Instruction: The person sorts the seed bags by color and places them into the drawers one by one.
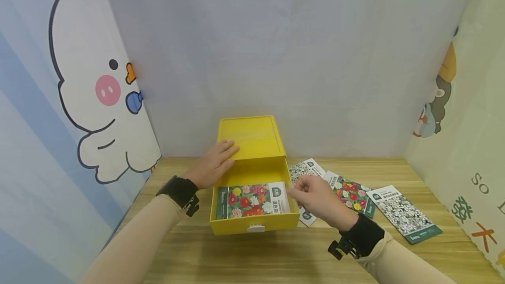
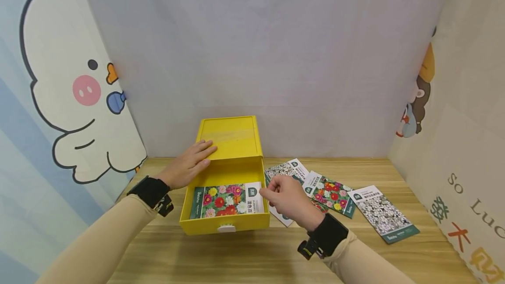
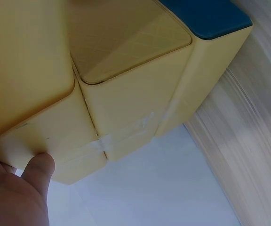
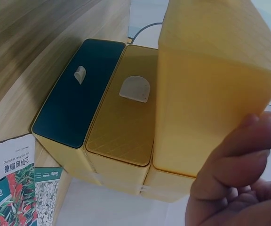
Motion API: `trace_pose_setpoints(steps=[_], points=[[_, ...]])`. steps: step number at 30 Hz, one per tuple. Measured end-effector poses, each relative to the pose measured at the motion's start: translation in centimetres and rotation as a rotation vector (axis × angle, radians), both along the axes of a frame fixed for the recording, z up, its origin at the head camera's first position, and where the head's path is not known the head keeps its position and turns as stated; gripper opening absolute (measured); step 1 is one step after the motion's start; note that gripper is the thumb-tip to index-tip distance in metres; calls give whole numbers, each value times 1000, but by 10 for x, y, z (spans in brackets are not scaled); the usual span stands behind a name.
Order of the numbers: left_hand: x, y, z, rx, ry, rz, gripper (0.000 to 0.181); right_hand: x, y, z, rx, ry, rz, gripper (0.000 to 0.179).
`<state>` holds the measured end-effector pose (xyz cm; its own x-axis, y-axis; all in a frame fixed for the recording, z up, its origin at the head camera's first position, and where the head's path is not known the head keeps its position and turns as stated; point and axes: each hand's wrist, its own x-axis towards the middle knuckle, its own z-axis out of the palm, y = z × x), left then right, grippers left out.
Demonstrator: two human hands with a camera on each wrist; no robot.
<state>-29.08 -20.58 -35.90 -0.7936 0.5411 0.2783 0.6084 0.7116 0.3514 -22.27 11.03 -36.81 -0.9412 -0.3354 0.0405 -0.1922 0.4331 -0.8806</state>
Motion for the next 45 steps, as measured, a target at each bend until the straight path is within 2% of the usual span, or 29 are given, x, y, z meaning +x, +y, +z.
trace_pose_setpoints(steps=[7, 14, 23, 32, 39, 45], points=[[0, 1, -1, -4, 8, 8, 48, 0, 6, -3, -8, -14, 14, 29], [1, 1, 0, -9, 13, 6, 47, -2, 22, -9, -27, -24, 11, 42], [1, 1, -1, -10, 22, 3, 47, -4, 48, -10, -19, -55, -27, 37], [2, 1, -1, 0, 14, 1, 47, -22, 89, -25, 84, -27, -170, 37], [1, 1, -1, 2, 12, 4, 48, -33, 116, -35, 205, 33, -222, 35], [1, 1, -1, 1, 15, 10, 47, -43, 135, -48, 345, 81, -236, 41]])
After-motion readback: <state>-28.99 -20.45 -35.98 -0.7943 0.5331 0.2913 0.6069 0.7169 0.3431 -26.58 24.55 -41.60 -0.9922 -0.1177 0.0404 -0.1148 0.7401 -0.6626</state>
